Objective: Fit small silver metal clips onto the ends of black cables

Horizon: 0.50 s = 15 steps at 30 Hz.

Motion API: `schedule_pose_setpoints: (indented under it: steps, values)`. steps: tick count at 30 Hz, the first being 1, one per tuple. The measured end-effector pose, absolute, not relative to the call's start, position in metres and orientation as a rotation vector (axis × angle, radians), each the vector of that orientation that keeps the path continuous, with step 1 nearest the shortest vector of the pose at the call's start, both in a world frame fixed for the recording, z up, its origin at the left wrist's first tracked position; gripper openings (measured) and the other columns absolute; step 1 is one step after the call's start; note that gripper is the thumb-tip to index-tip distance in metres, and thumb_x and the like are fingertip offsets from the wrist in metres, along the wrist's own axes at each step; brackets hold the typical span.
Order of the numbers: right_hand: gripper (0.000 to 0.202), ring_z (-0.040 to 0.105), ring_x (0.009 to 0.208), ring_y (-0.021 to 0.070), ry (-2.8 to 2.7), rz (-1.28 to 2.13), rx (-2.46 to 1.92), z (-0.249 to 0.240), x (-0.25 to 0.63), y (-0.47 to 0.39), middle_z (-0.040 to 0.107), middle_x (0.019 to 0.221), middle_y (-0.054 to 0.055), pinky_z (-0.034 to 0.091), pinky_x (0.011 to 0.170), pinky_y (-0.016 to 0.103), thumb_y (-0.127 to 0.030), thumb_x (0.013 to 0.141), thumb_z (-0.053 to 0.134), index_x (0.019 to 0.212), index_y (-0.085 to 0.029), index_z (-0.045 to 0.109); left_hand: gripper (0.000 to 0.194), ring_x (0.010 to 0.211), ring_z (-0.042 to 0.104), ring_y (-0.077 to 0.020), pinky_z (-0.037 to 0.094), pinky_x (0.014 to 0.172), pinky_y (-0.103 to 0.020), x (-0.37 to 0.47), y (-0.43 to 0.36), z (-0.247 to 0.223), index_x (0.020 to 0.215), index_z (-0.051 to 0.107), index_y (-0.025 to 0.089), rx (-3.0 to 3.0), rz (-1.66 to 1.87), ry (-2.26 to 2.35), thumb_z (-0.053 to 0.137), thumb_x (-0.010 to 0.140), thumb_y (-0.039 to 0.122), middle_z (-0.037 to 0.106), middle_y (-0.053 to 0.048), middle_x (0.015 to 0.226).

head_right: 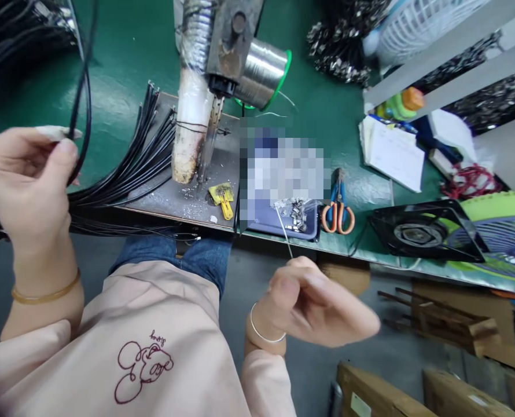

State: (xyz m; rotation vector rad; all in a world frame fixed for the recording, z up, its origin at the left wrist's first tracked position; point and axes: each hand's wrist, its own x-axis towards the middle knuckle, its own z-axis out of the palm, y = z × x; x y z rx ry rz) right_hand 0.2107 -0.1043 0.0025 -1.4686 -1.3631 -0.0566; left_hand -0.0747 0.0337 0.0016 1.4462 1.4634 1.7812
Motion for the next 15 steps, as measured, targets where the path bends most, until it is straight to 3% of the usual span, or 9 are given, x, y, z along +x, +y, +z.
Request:
schedule_pose_setpoints:
  steps: [3,6,8,11,13,15]
  values:
    - [0.019,0.058,0.044,0.0175,-1.193,-0.317,-1.526,0.018,0.22,-0.093,0.062,0.067,-0.002,0.047,0.044,0.034,-0.03,0.09,0.069,0.109,-0.03,0.064,0.011,0.059,0.059,-0.0055,0.044,0.052,-0.022,-0.072,0.034,0.006,0.08,0.067,0.015,1.33,1.931,1.347,0.077,0.077,0.011,0.069,0.006,0.072]
    - [0.017,0.068,0.057,0.02,-1.351,-0.118,-1.883,0.022,0.245,-0.076,0.067,0.066,0.0,0.056,0.06,0.034,-0.039,0.089,0.067,0.086,-0.023,0.064,0.014,0.052,0.053,-0.0041,0.039,0.047,-0.024,-0.067,0.028,0.014,0.083,0.065,0.018,1.318,1.989,1.314,0.078,0.077,0.02,0.069,0.007,0.076]
    - [0.02,0.067,0.06,0.0188,-1.449,-0.086,-2.0,0.018,0.265,-0.065,0.069,0.067,0.0,0.056,0.065,0.034,-0.042,0.085,0.067,0.078,-0.023,0.063,0.008,0.054,0.053,-0.0046,0.039,0.049,-0.025,-0.061,0.019,0.024,0.087,0.07,0.019,1.426,1.886,1.333,0.074,0.081,0.018,0.072,0.008,0.079]
    - [0.019,0.062,0.058,0.017,-1.528,0.046,-2.057,0.01,0.286,-0.048,0.067,0.063,0.0,0.054,0.065,0.033,-0.038,0.079,0.067,0.069,-0.023,0.061,0.009,0.062,0.058,-0.0088,0.043,0.057,-0.027,-0.048,0.005,0.041,0.09,0.077,0.02,1.755,1.517,1.246,0.071,0.086,0.014,0.076,0.003,0.081]
    - [0.015,0.059,0.056,0.0163,-1.542,0.152,-2.083,0.006,0.29,-0.038,0.064,0.06,0.0,0.051,0.062,0.032,-0.032,0.075,0.067,0.065,-0.023,0.06,0.008,0.054,0.054,-0.009,0.04,0.051,-0.026,-0.035,-0.001,0.046,0.093,0.079,0.021,2.055,1.095,0.863,0.075,0.087,0.022,0.075,0.002,0.074]
    - [0.012,0.058,0.056,0.0162,-1.557,0.219,-2.102,0.003,0.29,-0.03,0.064,0.06,-0.001,0.05,0.061,0.031,-0.027,0.071,0.068,0.064,-0.023,0.059,0.008,0.063,0.064,-0.0124,0.044,0.057,-0.025,-0.018,-0.003,0.042,0.093,0.079,0.02,2.172,0.702,0.486,0.074,0.087,0.021,0.078,-0.002,0.079]
